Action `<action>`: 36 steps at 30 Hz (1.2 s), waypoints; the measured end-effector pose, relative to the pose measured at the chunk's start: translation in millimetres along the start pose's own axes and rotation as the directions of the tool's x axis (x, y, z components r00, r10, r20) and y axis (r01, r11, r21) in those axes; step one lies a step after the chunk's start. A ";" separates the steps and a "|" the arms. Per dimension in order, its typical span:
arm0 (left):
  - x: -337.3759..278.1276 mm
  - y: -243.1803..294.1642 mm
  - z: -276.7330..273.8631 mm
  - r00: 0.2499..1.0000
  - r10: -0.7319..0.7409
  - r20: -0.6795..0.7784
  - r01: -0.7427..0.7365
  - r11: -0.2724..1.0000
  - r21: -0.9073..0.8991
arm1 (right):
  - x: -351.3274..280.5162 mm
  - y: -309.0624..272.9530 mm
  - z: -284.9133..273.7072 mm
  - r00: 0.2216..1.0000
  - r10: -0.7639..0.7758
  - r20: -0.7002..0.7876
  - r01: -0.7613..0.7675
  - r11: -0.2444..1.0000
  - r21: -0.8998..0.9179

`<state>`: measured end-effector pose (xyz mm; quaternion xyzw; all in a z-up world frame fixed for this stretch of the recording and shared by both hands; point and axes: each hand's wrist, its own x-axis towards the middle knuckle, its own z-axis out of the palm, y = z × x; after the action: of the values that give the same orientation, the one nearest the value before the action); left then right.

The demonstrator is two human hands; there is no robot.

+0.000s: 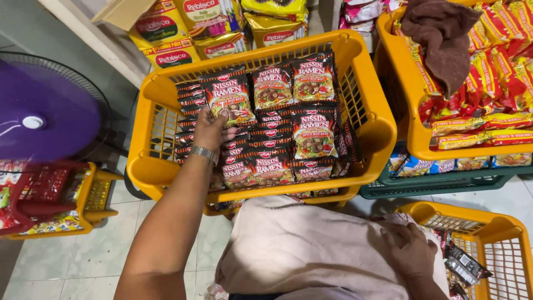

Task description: The recorder is sorting and stocking instant noodle packets from a floor-level basket into plastic crates on a low shelf.

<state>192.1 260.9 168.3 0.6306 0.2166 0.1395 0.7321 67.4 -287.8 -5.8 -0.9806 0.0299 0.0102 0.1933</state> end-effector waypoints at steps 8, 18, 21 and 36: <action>52.9 -11.9 -3.5 0.998 -0.037 0.058 0.028 0.990 0.137 | 6.0 6.7 12.1 0.999 -0.045 -0.027 0.045 0.999 -0.015; 64.1 -10.1 -19.0 0.993 -0.078 0.091 0.067 0.990 0.121 | 8.3 3.8 19.1 1.000 -0.014 -0.010 0.014 0.999 -0.048; 50.3 -5.7 -24.0 0.989 -0.090 0.121 0.076 0.990 0.119 | 9.1 0.8 26.2 0.998 -0.033 -0.045 0.029 0.996 -0.082; -134.4 -5.2 -2.1 0.919 0.158 0.363 -0.341 0.779 0.525 | 4.8 -26.2 -20.2 0.999 -0.009 -0.052 0.018 0.984 0.175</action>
<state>74.1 197.6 181.9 0.8597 0.0491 0.0670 0.5040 73.9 -271.5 22.7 -0.9599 0.0288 -0.0189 0.2781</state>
